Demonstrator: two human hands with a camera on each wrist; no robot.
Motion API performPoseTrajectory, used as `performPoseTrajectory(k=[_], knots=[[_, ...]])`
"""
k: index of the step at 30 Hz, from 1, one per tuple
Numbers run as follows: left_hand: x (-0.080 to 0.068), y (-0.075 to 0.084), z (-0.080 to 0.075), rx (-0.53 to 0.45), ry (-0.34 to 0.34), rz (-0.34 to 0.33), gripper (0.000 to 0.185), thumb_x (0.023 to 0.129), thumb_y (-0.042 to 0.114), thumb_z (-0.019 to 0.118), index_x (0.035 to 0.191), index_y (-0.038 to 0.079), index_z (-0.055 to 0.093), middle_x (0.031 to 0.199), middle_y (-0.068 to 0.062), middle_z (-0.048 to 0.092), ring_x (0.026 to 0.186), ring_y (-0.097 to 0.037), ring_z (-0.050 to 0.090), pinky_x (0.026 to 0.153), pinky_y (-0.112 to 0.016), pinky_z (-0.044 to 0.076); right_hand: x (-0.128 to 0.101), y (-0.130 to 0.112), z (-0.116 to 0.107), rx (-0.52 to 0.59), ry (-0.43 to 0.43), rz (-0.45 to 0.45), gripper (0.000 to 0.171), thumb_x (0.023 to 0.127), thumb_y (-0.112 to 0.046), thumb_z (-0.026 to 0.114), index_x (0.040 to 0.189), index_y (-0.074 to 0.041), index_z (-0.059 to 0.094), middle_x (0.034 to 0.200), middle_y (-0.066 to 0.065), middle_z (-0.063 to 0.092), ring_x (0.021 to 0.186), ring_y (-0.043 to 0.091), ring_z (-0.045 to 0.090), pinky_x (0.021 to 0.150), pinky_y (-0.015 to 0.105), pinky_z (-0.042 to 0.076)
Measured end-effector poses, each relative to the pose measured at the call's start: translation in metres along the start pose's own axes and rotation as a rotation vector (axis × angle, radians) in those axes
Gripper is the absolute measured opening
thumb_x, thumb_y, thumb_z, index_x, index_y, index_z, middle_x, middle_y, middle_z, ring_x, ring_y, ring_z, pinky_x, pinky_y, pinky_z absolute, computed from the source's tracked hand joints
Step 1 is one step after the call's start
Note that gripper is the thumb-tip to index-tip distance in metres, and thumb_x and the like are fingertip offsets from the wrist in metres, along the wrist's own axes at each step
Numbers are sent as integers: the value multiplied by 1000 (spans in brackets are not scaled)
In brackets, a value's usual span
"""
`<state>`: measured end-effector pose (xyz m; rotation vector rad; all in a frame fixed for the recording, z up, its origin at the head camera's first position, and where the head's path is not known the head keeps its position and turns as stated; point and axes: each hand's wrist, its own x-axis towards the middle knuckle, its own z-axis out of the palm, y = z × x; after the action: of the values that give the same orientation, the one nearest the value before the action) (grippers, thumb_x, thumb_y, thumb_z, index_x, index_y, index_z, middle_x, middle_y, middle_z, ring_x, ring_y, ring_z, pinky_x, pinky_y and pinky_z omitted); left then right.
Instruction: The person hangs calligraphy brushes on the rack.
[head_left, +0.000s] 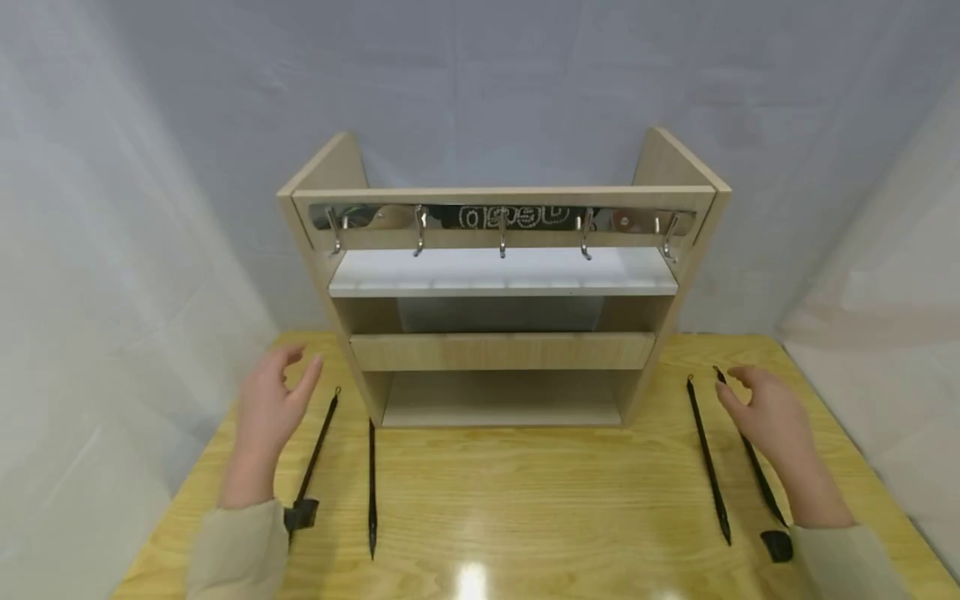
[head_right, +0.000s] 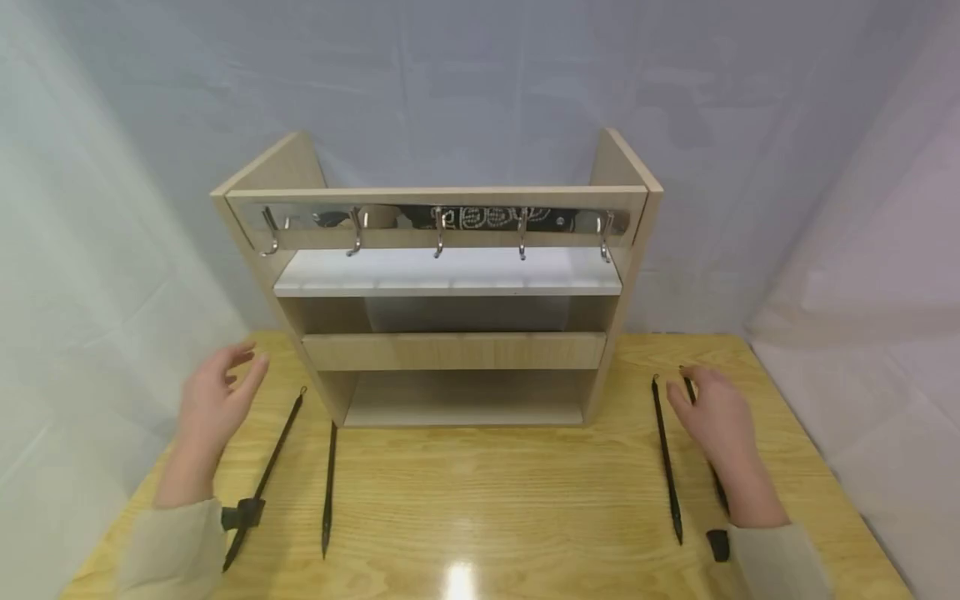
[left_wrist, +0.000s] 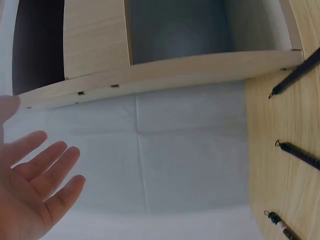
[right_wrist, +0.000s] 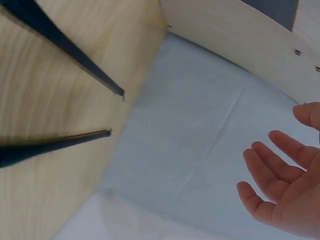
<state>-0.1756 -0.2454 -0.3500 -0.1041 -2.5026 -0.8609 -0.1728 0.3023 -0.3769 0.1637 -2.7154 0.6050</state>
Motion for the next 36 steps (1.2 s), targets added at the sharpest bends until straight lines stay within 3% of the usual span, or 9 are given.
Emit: performPoseTrajectory(k=[13, 21, 27, 36], knots=[[33, 15, 29, -372, 107, -92, 49, 88, 21, 55, 124, -8, 42, 122, -22, 47, 112, -30, 45, 87, -42, 44, -6, 36, 38, 37, -79, 59, 35, 87, -16, 53, 102, 16, 53, 93, 34, 55, 80, 43, 54, 62, 51, 46], [49, 21, 38, -535, 142, -151, 46, 85, 18, 59, 122, -5, 45, 119, -19, 50, 115, -26, 44, 93, -38, 40, -10, 47, 55, 76, -230, 146, 34, 86, -14, 53, 101, 18, 50, 94, 35, 53, 83, 44, 53, 64, 48, 48], [57, 19, 42, -584, 178, -132, 41, 83, 9, 60, 119, -5, 48, 117, -19, 51, 115, -26, 44, 97, -33, 36, -14, 55, 63, 82, -329, 203, 36, 85, -14, 54, 100, 18, 50, 91, 33, 55, 78, 40, 55, 62, 44, 48], [63, 18, 41, -555, 134, -152, 39, 81, 2, 57, 118, -6, 48, 119, -20, 50, 115, -27, 44, 94, -36, 39, -10, 64, 72, 71, -420, 237, 39, 83, -13, 58, 101, 19, 48, 93, 33, 55, 80, 40, 55, 61, 43, 49]])
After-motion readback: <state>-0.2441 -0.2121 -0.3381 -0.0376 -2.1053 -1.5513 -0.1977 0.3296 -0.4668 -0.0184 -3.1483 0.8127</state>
